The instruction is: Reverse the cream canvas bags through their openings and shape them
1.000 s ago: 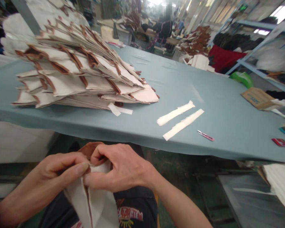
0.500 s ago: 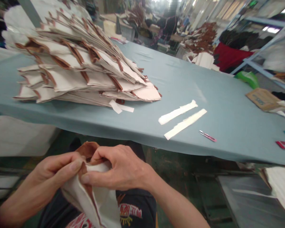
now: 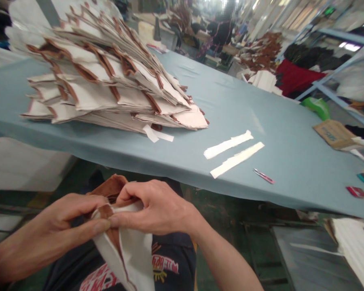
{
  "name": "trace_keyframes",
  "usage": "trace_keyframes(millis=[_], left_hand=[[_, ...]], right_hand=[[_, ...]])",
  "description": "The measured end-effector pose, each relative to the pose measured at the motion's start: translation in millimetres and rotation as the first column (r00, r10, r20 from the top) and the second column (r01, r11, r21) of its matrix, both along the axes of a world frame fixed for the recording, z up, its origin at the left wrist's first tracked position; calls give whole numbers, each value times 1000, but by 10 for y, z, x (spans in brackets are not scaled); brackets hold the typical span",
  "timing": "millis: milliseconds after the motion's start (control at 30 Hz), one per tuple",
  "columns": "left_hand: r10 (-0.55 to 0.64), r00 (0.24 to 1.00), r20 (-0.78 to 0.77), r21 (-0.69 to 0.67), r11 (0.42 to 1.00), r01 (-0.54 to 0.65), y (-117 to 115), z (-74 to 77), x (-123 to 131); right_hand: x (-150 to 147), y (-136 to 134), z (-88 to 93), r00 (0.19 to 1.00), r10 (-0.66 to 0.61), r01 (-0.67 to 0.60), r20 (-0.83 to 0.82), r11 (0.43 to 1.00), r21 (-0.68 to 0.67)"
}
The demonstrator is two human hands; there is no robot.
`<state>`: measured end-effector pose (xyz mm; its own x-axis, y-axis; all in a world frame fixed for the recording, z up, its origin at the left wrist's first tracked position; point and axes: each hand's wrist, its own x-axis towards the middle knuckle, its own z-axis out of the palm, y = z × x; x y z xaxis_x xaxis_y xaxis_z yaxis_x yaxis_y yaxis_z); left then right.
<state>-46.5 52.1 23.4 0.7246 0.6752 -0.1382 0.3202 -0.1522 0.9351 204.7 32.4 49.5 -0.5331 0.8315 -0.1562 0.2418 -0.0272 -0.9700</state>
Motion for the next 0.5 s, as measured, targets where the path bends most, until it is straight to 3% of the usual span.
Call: trace_keyframes(millis=[133, 233, 333, 500], left_hand=[[-43, 997, 61, -92, 995, 49, -11, 47, 17], [-84, 995, 56, -122, 988, 90, 0, 74, 37], [-34, 999, 2, -4, 999, 34, 14, 110, 60], [59, 998, 8, 154, 986, -60, 9, 156, 99]], right_hand=[[-63, 93, -261, 970, 77, -146, -230, 943, -298], [-107, 88, -368, 946, 89, -217, -311, 889, -404], [-95, 36, -313, 967, 31, -124, -254, 924, -361], [-66, -48, -37, 999, -34, 33, -21, 997, -73]])
